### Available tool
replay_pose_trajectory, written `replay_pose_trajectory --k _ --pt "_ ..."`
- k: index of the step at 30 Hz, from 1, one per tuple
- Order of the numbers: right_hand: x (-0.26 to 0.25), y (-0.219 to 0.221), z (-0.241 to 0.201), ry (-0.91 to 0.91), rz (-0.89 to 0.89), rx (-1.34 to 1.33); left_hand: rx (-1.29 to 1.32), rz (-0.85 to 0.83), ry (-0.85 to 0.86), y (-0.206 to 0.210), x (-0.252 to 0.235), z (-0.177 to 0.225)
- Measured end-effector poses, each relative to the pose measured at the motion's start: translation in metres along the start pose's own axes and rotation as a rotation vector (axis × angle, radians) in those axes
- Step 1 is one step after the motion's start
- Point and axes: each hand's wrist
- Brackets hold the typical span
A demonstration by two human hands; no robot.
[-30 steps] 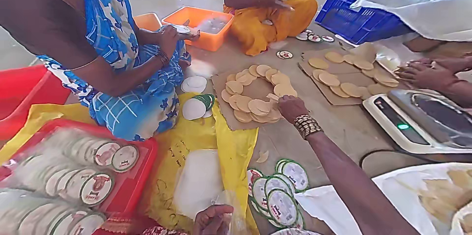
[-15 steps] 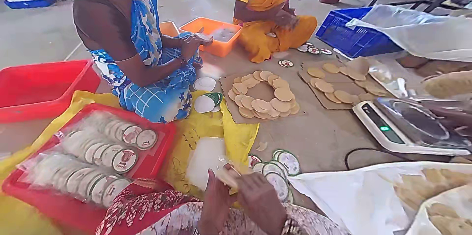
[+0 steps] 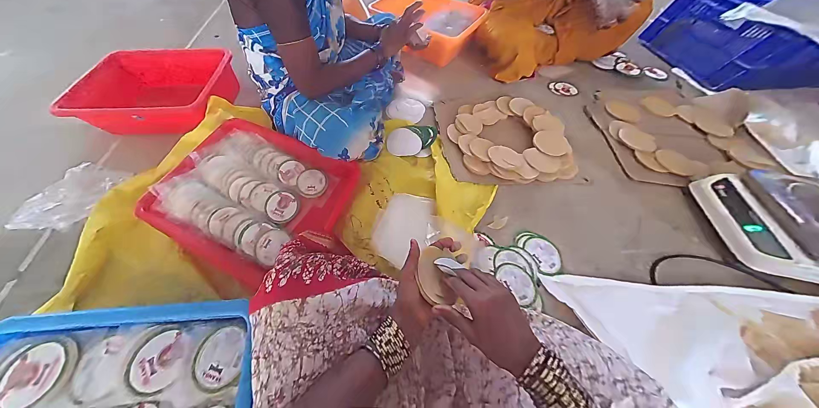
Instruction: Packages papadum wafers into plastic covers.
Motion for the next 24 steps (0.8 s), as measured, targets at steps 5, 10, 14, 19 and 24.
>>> replay_pose_trajectory --k 5,10,14,19,24 --pt "-0.007 -0.003 0.002 0.003 -0.052 -0.037 0.026 0.008 0.009 0.001 -0.002 0.001" --pt "-0.014 -0.005 0.012 -0.066 0.059 0.024 0.072 0.005 0.028 0.007 -0.006 0.001" --pt "-0.020 -0.009 0.013 -0.003 0.224 0.169 0.092 0.037 0.008 0.008 -0.008 0.000" --pt "-0.033 -0.034 0.003 0.160 0.359 0.180 0.095 0.267 0.004 0.025 0.006 0.006" --pt "-0.031 -0.041 0.000 0.613 0.262 -0.265 0.068 0.227 -0.005 0.021 0.006 0.006"
Point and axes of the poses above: each hand's wrist, its own x-axis away from the middle knuckle, its own y-axis out of the palm, z = x × y, and after that the axes turned 14 degrees about z, right-handed
